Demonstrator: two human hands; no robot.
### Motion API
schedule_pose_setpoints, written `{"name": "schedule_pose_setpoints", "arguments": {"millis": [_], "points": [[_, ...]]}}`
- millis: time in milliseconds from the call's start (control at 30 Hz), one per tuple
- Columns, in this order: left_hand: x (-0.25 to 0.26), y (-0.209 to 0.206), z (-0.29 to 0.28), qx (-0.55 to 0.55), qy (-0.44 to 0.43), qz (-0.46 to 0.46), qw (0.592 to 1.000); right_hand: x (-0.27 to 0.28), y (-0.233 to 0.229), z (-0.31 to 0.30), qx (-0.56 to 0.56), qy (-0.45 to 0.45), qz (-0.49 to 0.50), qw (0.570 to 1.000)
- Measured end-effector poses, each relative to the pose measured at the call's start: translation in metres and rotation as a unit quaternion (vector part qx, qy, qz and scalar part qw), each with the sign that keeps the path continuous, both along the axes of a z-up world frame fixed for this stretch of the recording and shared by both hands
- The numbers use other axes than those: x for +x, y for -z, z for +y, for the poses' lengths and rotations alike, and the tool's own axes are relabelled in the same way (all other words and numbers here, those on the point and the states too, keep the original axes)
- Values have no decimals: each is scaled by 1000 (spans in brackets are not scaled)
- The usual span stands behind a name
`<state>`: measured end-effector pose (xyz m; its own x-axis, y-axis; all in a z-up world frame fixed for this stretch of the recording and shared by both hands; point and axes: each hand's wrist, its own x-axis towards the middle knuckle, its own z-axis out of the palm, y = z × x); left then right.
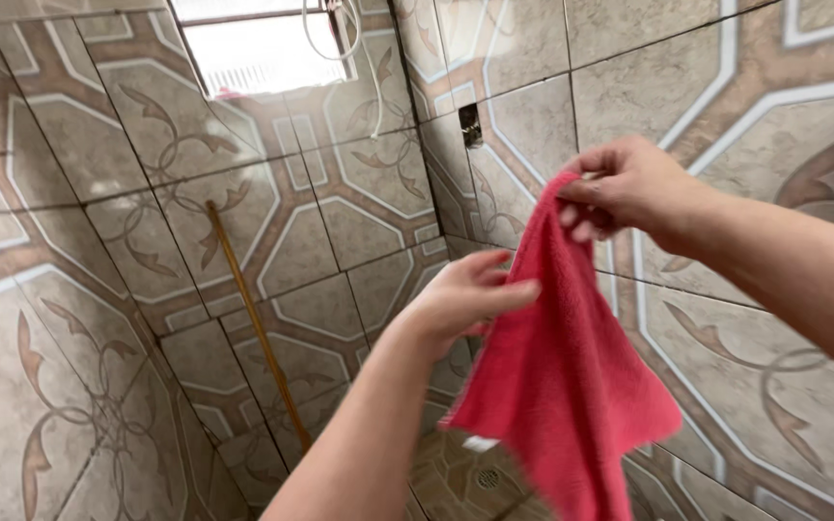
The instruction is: The person wipes a wall-mounted toilet paper dispenser, opens it, and loads a new roll of toilet paper. They then place another roll on a wall-mounted holder and store a spare roll in a bathroom cabinet. Finally, they hang a red towel on a wall hook.
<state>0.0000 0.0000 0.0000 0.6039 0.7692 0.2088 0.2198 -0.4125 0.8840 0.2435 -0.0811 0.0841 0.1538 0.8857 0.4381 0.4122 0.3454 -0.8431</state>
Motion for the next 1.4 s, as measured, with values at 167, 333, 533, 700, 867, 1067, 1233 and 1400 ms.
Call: {"name": "schedule_pose_setpoints", "arguments": {"millis": [167,333,533,700,867,1067,1233,1400], "points": [[32,-2,-62,-56,68,-127,988,-16,-7,-66,48,23,29,998],[11,-11,-121,-115,-28,-195,974,-24,-18,-119,45,26,79,996],[-50,-52,-167,-43,-65,-276,958,-69,-49,-141,107,-29,121,986],[-132,-107,-202,25,-190,-279,941,-145,-81,-129,158,-194,129,960],[-216,-143,-258,133,-254,-285,915,-229,-107,-127,195,-304,124,924],[-284,-200,-347,200,-373,-312,851,-322,-124,-141,328,-379,46,864],[-289,-248,-427,275,-388,-298,828,-389,-164,-165,604,-400,-13,689],[-301,-283,-478,334,-490,-170,787,-446,-220,-200,550,-486,12,679]]}}
